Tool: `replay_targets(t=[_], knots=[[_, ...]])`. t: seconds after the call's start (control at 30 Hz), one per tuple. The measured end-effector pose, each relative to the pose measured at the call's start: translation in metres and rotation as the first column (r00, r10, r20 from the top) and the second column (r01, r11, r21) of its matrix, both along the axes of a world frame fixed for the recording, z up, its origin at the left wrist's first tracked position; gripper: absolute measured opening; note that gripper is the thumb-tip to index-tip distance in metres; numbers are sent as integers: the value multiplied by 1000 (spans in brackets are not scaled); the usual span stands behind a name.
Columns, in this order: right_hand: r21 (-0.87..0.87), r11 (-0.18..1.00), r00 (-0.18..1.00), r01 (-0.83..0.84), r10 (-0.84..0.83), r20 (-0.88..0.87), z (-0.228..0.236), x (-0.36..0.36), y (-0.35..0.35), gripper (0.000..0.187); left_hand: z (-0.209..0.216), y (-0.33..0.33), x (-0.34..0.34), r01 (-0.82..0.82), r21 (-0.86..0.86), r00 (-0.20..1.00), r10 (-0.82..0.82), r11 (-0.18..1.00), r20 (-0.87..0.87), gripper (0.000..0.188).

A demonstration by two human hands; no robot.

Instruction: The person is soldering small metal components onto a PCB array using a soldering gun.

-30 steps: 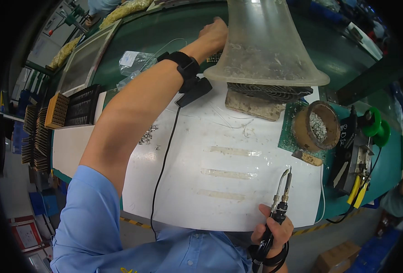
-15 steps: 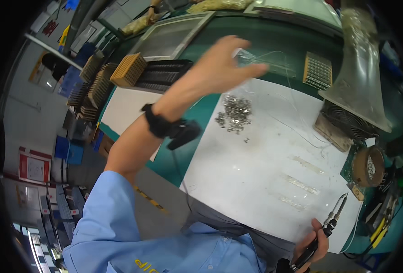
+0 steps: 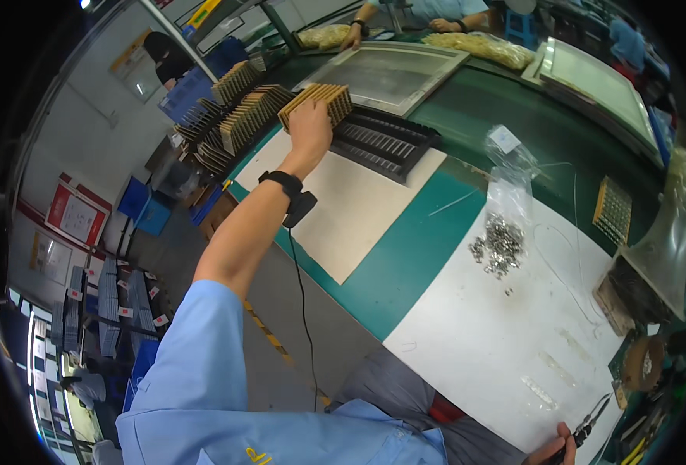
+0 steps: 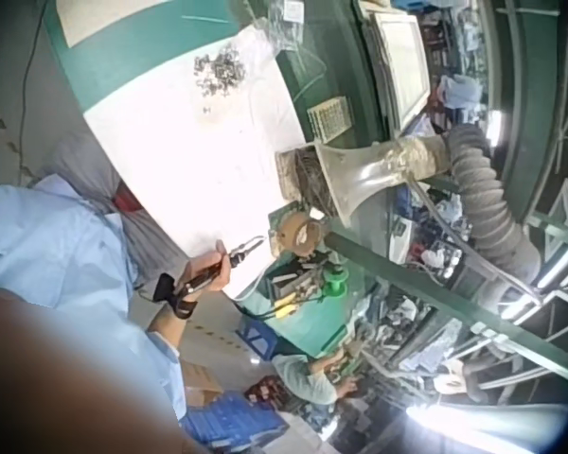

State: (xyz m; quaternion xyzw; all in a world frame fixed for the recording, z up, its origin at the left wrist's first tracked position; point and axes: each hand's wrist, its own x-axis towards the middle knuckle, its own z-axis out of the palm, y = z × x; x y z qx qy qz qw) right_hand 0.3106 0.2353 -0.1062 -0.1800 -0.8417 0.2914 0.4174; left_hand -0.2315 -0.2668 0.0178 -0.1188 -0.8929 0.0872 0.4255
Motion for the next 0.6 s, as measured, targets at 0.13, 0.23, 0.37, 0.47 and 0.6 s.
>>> replay_targets(t=[0.13, 0.23, 0.37, 0.47, 0.6], knots=[[25, 999, 1000, -25, 25, -4, 5, -5, -5, 24, 8, 10, -8, -52, 28, 999, 52, 998, 4, 11], [38, 999, 998, 17, -19, 55, 13, -4, -12, 24, 14, 17, -10, -142, 16, 986, 140, 990, 86, 17], [100, 995, 1000, -9, 9, -1, 15, -7, -14, 22, 18, 8, -19, -138, 42, 971, 126, 990, 205, 19], [120, 992, 997, -47, 53, -53, 15, -10, -12, 24, 36, 1, -17, 6, 110, 979, -29, 994, 202, 19], [26, 995, 993, -99, 100, -70, 23, -16, -17, 27, 87, 33, 34, 210, 357, 938, -291, 910, 190, 22]])
